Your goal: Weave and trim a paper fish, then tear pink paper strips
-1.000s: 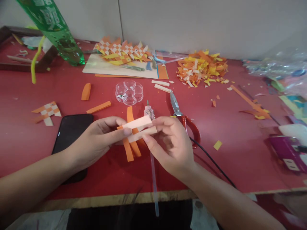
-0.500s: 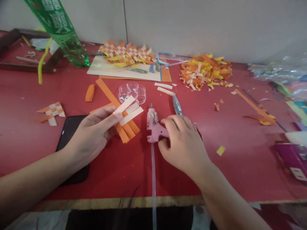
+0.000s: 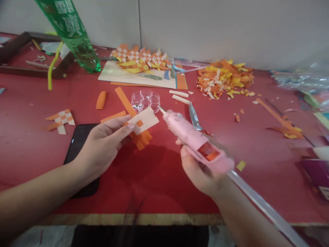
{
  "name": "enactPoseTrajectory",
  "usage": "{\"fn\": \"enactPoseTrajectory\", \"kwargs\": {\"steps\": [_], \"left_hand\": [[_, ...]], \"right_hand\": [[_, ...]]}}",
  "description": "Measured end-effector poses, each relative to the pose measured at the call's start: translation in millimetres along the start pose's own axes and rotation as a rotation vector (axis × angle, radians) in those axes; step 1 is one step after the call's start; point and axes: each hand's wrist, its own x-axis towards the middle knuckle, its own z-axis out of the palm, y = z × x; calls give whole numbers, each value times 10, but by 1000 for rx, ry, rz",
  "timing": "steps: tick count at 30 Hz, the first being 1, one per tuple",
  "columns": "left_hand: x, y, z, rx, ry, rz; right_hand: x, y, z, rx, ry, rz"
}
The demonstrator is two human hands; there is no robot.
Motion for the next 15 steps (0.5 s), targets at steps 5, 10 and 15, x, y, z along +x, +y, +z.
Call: {"fn": "enactPoseTrajectory", "kwargs": {"steps": [5, 10, 15], "left_hand": [[-38, 13, 31, 29, -21, 26], [-60, 33, 41, 46, -48, 53], [-72, 49, 46, 125, -70, 33]], "right_hand": [[-22, -58, 53, -35, -161, -209], [35, -64, 109, -71, -153, -385], [82, -160, 87, -217, -126, -457]]}}
